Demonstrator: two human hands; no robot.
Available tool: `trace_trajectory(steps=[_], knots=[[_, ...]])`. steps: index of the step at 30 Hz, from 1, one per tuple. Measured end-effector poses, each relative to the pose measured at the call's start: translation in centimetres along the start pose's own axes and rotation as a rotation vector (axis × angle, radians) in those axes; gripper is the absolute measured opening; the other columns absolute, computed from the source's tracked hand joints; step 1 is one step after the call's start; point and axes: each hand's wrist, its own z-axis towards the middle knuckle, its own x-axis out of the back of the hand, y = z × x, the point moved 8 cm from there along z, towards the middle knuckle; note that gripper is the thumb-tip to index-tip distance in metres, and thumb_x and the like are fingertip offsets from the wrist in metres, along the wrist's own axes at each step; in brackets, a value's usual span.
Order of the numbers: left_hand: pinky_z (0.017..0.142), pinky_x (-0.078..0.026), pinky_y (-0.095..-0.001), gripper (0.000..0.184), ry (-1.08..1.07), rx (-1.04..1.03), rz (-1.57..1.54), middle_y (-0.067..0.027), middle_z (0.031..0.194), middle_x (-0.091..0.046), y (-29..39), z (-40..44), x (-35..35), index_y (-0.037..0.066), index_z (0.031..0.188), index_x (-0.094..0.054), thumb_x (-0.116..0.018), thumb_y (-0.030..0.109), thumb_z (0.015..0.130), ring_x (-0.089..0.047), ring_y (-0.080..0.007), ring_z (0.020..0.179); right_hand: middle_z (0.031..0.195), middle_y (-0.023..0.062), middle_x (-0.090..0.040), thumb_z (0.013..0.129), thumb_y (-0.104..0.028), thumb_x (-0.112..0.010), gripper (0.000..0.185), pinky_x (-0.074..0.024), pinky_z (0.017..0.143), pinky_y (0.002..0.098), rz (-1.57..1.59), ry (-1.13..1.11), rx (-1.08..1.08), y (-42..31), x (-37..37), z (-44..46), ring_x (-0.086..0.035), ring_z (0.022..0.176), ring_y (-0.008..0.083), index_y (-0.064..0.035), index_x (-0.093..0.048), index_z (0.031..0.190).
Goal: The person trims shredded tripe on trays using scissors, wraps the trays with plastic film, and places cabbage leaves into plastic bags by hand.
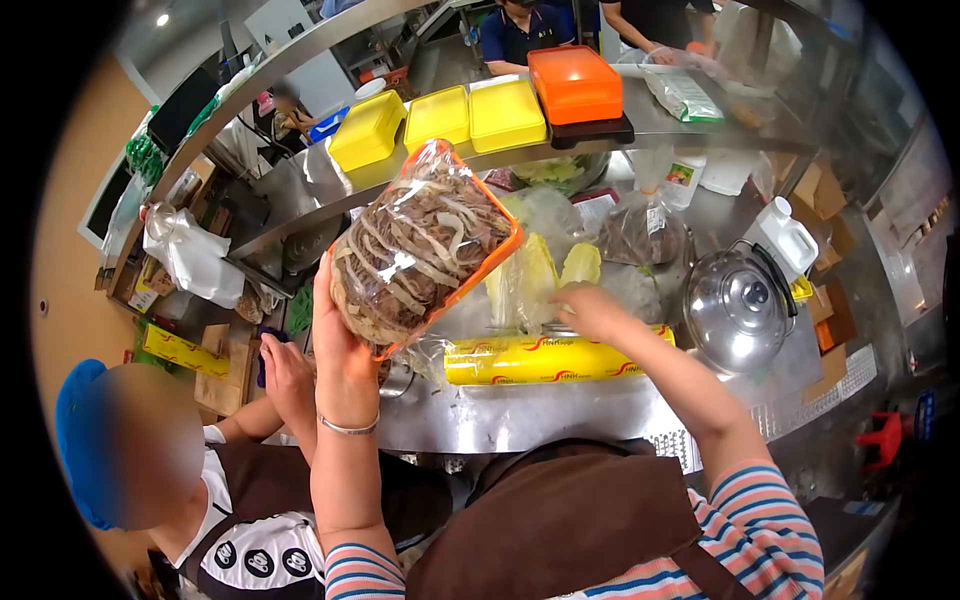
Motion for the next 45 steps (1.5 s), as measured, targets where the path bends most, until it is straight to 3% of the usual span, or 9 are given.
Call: trace_trajectory(steps=[3, 12, 22, 29, 31, 35, 38, 40, 45], knots=[[0.092, -0.047, -0.0390, 0.037, 0.000, 0.014, -0.009, -0.0086, 0.117, -0.060, -0.4, -0.1, 0.6, 0.004, 0.116, -0.055, -0.042, 0.031, 0.096, -0.058, -0.0221, 0.105, 0.121, 0.0073, -0.056, 0.088, -0.042, -0.055, 0.047, -0.0412, 0.092, 0.0355, 1.192, 0.081, 0.060, -5.6, 3.0, -3.5, -0.054, 0.109, 0.0209, -0.0066, -0.055, 0.119], [0.095, -0.044, -0.0437, 0.043, -0.026, 0.169, -0.057, -0.0111, 0.123, -0.055, -3.8, -2.5, -0.5, 0.004, 0.122, -0.052, -0.041, 0.035, 0.094, -0.054, -0.0271, 0.111, 0.098, 0.0022, -0.056, 0.083, -0.021, -0.067, 0.028, -0.0436, 0.088, 0.0351, 1.790, -0.079, 0.351, -11.2, 1.8, -5.6, -0.054, 0.089, 0.0127, -0.0084, -0.055, 0.106], [0.091, -0.047, -0.0386, 0.039, 0.059, 0.137, -0.119, -0.0086, 0.117, -0.059, -4.7, -3.3, 3.2, 0.004, 0.117, -0.055, -0.043, 0.033, 0.095, -0.057, -0.0237, 0.105, 0.087, 0.0001, -0.055, 0.086, -0.010, -0.062, 0.011, -0.0469, 0.075, 0.0294, 1.992, -0.013, 0.386, -9.3, 4.4, -9.7, -0.055, 0.076, 0.0118, -0.0111, -0.056, 0.095], [0.090, -0.047, -0.0382, 0.038, 0.067, 0.083, -0.175, -0.0091, 0.117, -0.059, -4.7, -5.2, 0.4, 0.003, 0.116, -0.056, -0.043, 0.032, 0.095, -0.057, -0.0239, 0.104, 0.080, -0.0026, -0.049, 0.082, -0.015, -0.067, 0.022, -0.0379, 0.053, 0.0217, 1.525, 0.048, 0.131, -10.5, 4.7, -11.4, -0.044, 0.062, 0.0046, -0.0060, -0.054, 0.098], [0.091, -0.047, -0.0383, 0.038, 0.049, 0.098, -0.194, -0.0096, 0.118, -0.059, -4.8, -5.6, 0.0, 0.003, 0.116, -0.056, -0.043, 0.033, 0.095, -0.057, -0.0240, 0.105, 0.098, 0.0005, -0.055, 0.083, -0.012, -0.065, 0.029, -0.0412, 0.061, 0.0187, 1.568, -0.352, 0.380, -11.4, 3.5, -11.8, -0.050, 0.073, 0.0039, -0.0055, -0.052, 0.108], [0.092, -0.045, -0.0386, 0.040, 0.034, 0.104, -0.225, -0.0100, 0.118, -0.059, -5.0, -6.1, -0.2, 0.003, 0.116, -0.056, -0.043, 0.035, 0.095, -0.056, -0.0241, 0.106, 0.095, 0.0017, -0.056, 0.085, -0.015, -0.064, 0.024, -0.0418, 0.062, 0.0176, 1.775, -0.438, 0.525, -13.8, 5.1, -12.2, -0.051, 0.074, 0.0042, -0.0059, -0.054, 0.104], [0.093, -0.045, -0.0384, 0.040, -0.006, 0.105, -0.210, -0.0099, 0.118, -0.059, -4.8, -6.4, 0.2, 0.003, 0.117, -0.055, -0.043, 0.034, 0.095, -0.056, -0.0242, 0.107, 0.092, 0.0033, -0.059, 0.086, -0.016, -0.062, 0.016, -0.0455, 0.067, 0.0214, 1.883, -0.340, 0.438, -13.4, 5.0, -11.9, -0.054, 0.076, 0.0072, -0.0071, -0.058, 0.099], [0.093, -0.045, -0.0382, 0.040, -0.016, 0.097, -0.206, -0.0098, 0.118, -0.059, -4.8, -6.6, 0.1, 0.003, 0.117, -0.055, -0.043, 0.034, 0.095, -0.056, -0.0243, 0.107, 0.091, 0.0035, -0.061, 0.089, -0.014, -0.059, 0.009, -0.0479, 0.071, 0.0273, 1.799, 0.214, 0.336, -10.3, 5.8, -11.3, -0.057, 0.078, 0.0111, -0.0082, -0.061, 0.095], [0.092, -0.046, -0.0379, 0.039, 0.045, 0.066, -0.238, -0.0095, 0.117, -0.059, -4.8, -6.9, 0.8, 0.003, 0.116, -0.056, -0.042, 0.033, 0.096, -0.057, -0.0235, 0.106, 0.075, 0.0014, -0.055, 0.089, -0.017, -0.059, 0.008, -0.0428, 0.066, 0.0318, 1.736, 0.367, 0.345, -9.6, 7.9, -12.1, -0.051, 0.072, 0.0156, -0.0097, -0.060, 0.089]])
